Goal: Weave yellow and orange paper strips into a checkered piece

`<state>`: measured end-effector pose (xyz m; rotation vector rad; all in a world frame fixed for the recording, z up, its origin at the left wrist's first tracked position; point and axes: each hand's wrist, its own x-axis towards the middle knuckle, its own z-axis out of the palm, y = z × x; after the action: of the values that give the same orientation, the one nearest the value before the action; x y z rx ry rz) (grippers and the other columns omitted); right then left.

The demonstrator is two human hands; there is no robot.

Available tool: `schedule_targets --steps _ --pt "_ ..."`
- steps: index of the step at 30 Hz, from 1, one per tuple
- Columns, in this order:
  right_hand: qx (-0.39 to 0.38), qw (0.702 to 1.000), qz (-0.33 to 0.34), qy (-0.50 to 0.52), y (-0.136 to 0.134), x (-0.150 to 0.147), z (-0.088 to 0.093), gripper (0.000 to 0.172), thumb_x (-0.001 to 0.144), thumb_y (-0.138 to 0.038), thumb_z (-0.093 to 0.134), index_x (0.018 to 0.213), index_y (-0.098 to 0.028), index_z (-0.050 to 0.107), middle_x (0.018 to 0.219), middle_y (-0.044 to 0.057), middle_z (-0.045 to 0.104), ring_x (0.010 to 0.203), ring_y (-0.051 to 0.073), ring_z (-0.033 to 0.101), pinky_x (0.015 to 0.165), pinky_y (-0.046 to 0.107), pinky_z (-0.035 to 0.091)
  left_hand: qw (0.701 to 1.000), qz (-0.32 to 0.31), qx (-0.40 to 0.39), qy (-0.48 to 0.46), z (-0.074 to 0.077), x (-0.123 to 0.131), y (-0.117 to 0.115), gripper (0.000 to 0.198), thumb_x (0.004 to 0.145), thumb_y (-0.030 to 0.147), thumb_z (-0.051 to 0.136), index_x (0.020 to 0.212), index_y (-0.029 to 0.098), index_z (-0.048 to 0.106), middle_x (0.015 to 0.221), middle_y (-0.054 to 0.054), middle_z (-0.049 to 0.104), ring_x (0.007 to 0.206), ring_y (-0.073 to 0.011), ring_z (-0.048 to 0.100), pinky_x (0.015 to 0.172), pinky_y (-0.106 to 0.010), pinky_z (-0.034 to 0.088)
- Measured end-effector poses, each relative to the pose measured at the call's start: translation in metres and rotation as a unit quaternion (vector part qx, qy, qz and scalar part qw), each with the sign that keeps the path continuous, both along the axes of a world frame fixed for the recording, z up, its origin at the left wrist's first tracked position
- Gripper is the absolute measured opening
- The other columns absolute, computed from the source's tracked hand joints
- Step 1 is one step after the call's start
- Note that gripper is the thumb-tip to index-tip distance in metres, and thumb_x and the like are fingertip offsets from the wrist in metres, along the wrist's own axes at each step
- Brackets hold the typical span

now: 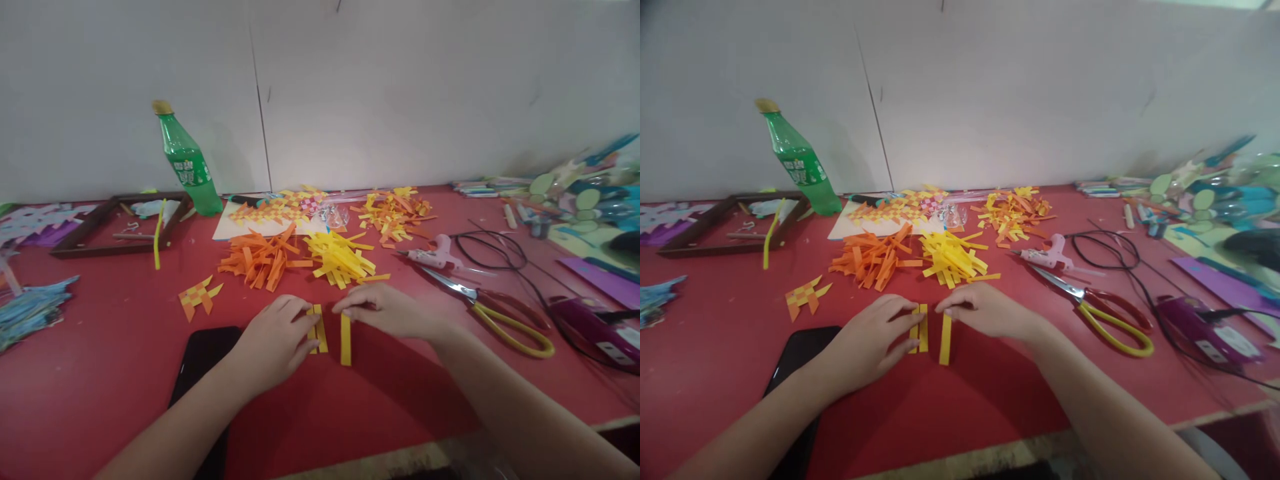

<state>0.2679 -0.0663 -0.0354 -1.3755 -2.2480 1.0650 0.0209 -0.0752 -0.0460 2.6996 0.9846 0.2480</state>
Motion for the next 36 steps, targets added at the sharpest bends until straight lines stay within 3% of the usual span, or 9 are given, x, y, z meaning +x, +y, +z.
schedule_targets --steps 5,9,13,18,22,26,28,32,36 --pt "0.140 0.988 -0.045 -0.053 -0.005 -0.017 -0.009 0.026 0.092 -0.018 0.051 0.112 -0.018 0.068 0.104 0.008 0.071 0.096 0.019 0.065 0.086 0.034 0.049 1.000 0.018 0.017 -0.002 -0.002 0.002 -0.001 0.037 0.090 0.031 0.060 0.124 0.014 0.058 0.118 -0.013 0.061 0.108 -0.0305 0.055 0.091 -0.046 0.050" --pt "0.139 0.982 -0.046 -0.118 -0.026 -0.022 0.002 0.017 0.089 -0.020 0.058 0.102 -0.019 0.069 0.101 0.007 0.070 0.093 0.021 0.064 0.083 0.035 0.050 0.999 0.031 0.020 -0.012 0.000 0.002 0.001 0.032 0.092 0.028 0.056 0.120 0.014 0.056 0.116 -0.012 0.061 0.106 -0.0291 0.055 0.090 -0.045 0.050" --pt "0.168 0.974 -0.006 -0.154 -0.042 -0.023 -0.006 0.020 0.087 -0.020 0.063 0.105 -0.018 0.069 0.104 0.006 0.071 0.095 0.023 0.064 0.086 0.038 0.050 0.999 0.019 0.038 0.003 0.003 0.001 0.002 0.019 0.094 0.017 0.042 0.095 0.015 0.060 0.101 -0.011 0.062 0.095 -0.0261 0.056 0.086 -0.044 0.049" --pt "0.241 0.958 0.004 -0.153 -0.039 -0.023 -0.024 0.022 0.090 -0.019 0.059 0.109 -0.017 0.069 0.109 0.006 0.072 0.097 0.023 0.063 0.090 0.040 0.048 1.000 0.019 0.013 0.006 0.004 -0.001 0.002 0.013 0.090 0.019 0.048 0.095 0.015 0.059 0.100 -0.010 0.062 0.095 -0.0266 0.054 0.085 -0.043 0.049" --pt "0.256 0.955 0.011 -0.147 -0.033 -0.028 -0.019 0.019 0.088 -0.020 0.061 0.104 -0.018 0.069 0.101 0.005 0.072 0.091 0.022 0.062 0.085 0.038 0.048 1.000 0.021 -0.004 0.004 0.004 -0.001 0.001 0.015 0.089 0.019 0.046 0.097 0.016 0.058 0.101 -0.010 0.061 0.097 -0.0267 0.053 0.087 -0.043 0.048" --pt "0.321 0.942 -0.025 -0.094 -0.011 -0.040 0.002 0.020 0.094 -0.026 0.053 0.085 -0.018 0.069 0.083 0.004 0.070 0.080 0.018 0.060 0.078 0.033 0.045 0.998 0.039 -0.027 -0.033 0.004 -0.001 0.000 0.017 0.076 0.010 0.049 0.090 0.018 0.055 0.098 -0.009 0.059 0.093 -0.0257 0.053 0.083 -0.041 0.049" --pt "0.354 0.930 -0.040 -0.093 0.011 -0.050 0.012 0.020 0.094 -0.026 0.053 0.089 -0.018 0.070 0.088 0.005 0.071 0.085 0.019 0.060 0.082 0.033 0.044 0.996 0.055 -0.032 -0.061 0.003 -0.003 0.001 0.020 0.069 0.007 0.049 0.084 0.019 0.053 0.096 -0.008 0.058 0.090 -0.0257 0.052 0.081 -0.041 0.049" --pt "0.341 0.914 0.023 -0.218 0.059 -0.071 0.015 0.014 0.085 -0.023 0.063 0.096 -0.017 0.070 0.096 0.009 0.071 0.097 0.026 0.058 0.088 0.040 0.042 0.989 0.092 -0.023 -0.110 -0.002 -0.008 0.009 0.022 0.068 0.004 0.044 0.081 0.020 0.052 0.091 -0.007 0.057 0.088 -0.0253 0.051 0.082 -0.043 0.048" --pt "0.317 0.916 0.057 -0.238 0.086 -0.087 0.012 0.010 0.078 -0.013 0.064 0.083 -0.019 0.070 0.076 0.009 0.070 0.084 0.026 0.061 0.081 0.040 0.043 0.977 0.139 -0.019 -0.158 -0.005 -0.013 0.019 0.027 0.067 0.001 0.042 0.082 0.021 0.051 0.088 -0.004 0.058 0.087 -0.0215 0.054 0.081 -0.037 0.049"
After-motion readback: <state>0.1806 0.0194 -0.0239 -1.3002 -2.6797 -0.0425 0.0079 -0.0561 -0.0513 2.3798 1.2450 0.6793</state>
